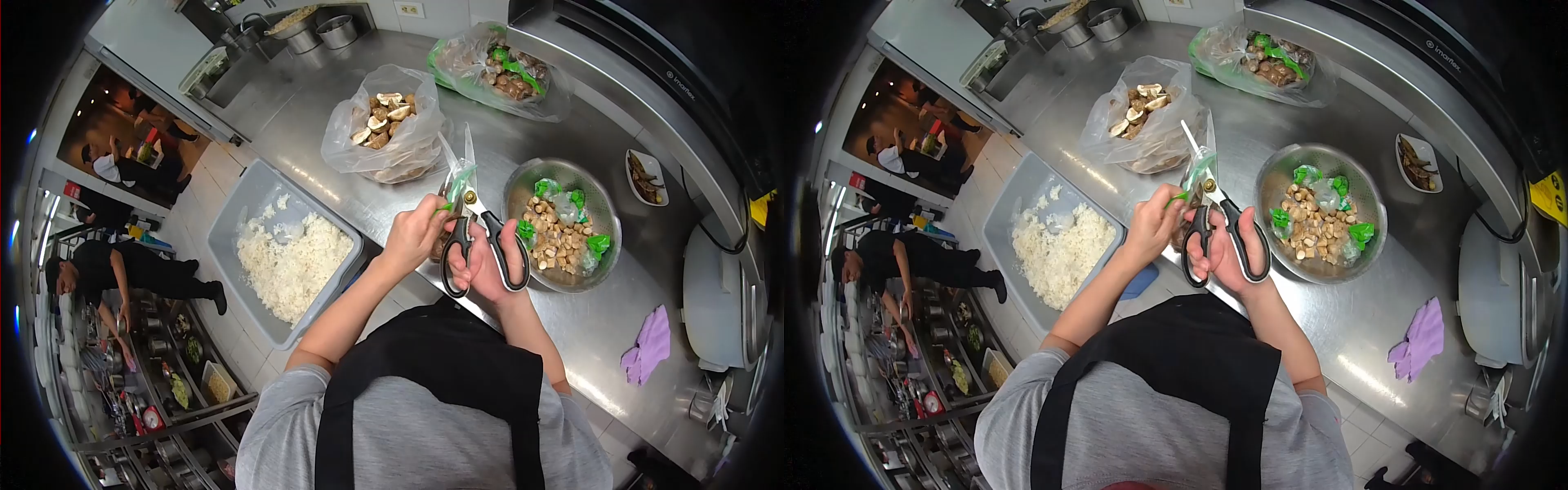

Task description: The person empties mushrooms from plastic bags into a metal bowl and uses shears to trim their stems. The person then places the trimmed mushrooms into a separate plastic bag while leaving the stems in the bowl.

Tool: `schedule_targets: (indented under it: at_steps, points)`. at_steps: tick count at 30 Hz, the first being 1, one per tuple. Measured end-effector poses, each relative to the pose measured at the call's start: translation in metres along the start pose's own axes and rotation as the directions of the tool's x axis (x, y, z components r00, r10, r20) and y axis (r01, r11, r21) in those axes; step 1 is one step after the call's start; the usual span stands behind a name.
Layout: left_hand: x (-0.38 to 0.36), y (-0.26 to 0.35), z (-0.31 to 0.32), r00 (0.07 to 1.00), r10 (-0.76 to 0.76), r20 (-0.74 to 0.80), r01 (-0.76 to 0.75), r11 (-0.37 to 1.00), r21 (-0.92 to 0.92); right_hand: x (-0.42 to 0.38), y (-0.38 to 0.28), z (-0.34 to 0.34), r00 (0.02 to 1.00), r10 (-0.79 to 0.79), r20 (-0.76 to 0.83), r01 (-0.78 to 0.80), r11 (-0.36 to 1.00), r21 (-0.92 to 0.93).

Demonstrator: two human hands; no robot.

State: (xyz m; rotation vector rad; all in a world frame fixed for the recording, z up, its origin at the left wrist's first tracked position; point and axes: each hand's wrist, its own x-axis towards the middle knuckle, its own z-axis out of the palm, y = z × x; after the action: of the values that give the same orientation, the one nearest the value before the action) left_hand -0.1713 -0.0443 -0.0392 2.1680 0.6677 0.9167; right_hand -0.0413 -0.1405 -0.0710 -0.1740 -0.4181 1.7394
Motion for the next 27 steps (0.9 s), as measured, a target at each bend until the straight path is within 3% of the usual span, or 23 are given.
schedule_targets:
  at_steps: [3,4,5,6,7,9,11,12,13,15,17,18,19,21,23,25,27]
  points:
    - [-0.01,-0.005,-0.006,1.0,0.011,0.006,-0.011,1.0,-0.019,0.003,-0.006,0.004,1.0,-0.007,-0.026,0.009,0.997,0.074]
    - [-0.022,-0.007,-0.005,0.976,0.175,0.131,-0.183,0.982,0.05,0.009,-0.009,0.009,0.96,-0.105,-0.26,0.13,0.988,0.082]
    - [-0.029,-0.008,-0.003,0.909,0.323,0.264,-0.358,0.929,0.096,0.023,-0.025,0.011,0.837,-0.222,-0.5,0.32,0.94,0.117]
    - [-0.031,-0.009,-0.004,0.908,0.325,0.266,-0.359,0.929,0.093,0.023,-0.049,-0.024,0.909,-0.328,-0.256,0.338,0.941,-0.005]
    - [-0.031,-0.009,-0.006,0.971,0.161,0.176,-0.17,0.985,0.038,0.016,-0.076,-0.035,0.966,-0.234,-0.106,0.244,0.966,0.089]
    - [-0.03,-0.012,-0.011,0.978,-0.207,0.03,0.209,0.97,-0.122,0.002,-0.088,-0.023,0.958,-0.217,-0.186,0.183,0.966,-0.184]
    - [-0.015,-0.029,-0.02,0.977,-0.207,-0.049,0.192,0.957,-0.217,-0.008,-0.078,-0.008,0.86,-0.248,-0.445,-0.104,0.771,-0.629]
    - [-0.006,-0.027,-0.027,0.975,-0.22,-0.04,0.195,0.926,-0.324,-0.01,-0.068,0.006,0.801,-0.271,-0.534,-0.256,0.652,-0.714]
    - [-0.002,-0.033,-0.029,0.975,-0.218,-0.04,0.192,0.923,-0.333,-0.016,-0.053,-0.001,0.8,-0.294,-0.524,-0.308,0.547,-0.778]
    - [0.005,-0.043,-0.035,0.982,-0.178,-0.067,0.107,0.807,-0.58,-0.026,-0.022,-0.017,0.857,-0.381,-0.348,-0.257,0.27,-0.928]
    - [0.012,-0.042,-0.044,0.981,-0.191,-0.039,0.121,0.756,-0.643,-0.03,0.005,-0.018,0.814,-0.48,-0.325,-0.41,-0.079,-0.909]
    - [0.016,-0.041,-0.048,0.978,-0.208,-0.018,0.141,0.721,-0.678,-0.03,0.017,-0.021,0.791,-0.489,-0.369,-0.444,-0.044,-0.895]
    - [0.019,-0.042,-0.05,0.975,-0.224,0.009,0.164,0.683,-0.712,-0.034,0.027,-0.031,0.812,-0.518,-0.268,-0.432,-0.225,-0.873]
    - [0.031,-0.05,-0.051,0.984,-0.168,0.051,0.149,0.644,-0.75,-0.04,0.032,-0.04,0.83,-0.505,-0.237,-0.462,-0.385,-0.799]
    - [0.046,-0.054,-0.049,0.991,-0.117,0.068,0.126,0.622,-0.773,-0.045,0.028,-0.036,0.831,-0.506,-0.233,-0.48,-0.436,-0.761]
    - [0.059,-0.048,-0.047,0.994,-0.063,0.094,0.111,0.682,-0.723,-0.049,0.024,-0.033,0.832,-0.504,-0.23,-0.493,-0.484,-0.723]
    - [0.071,-0.032,-0.042,0.974,-0.19,0.125,0.224,0.71,-0.667,-0.053,0.019,-0.035,0.888,-0.413,-0.2,-0.434,-0.613,-0.66]
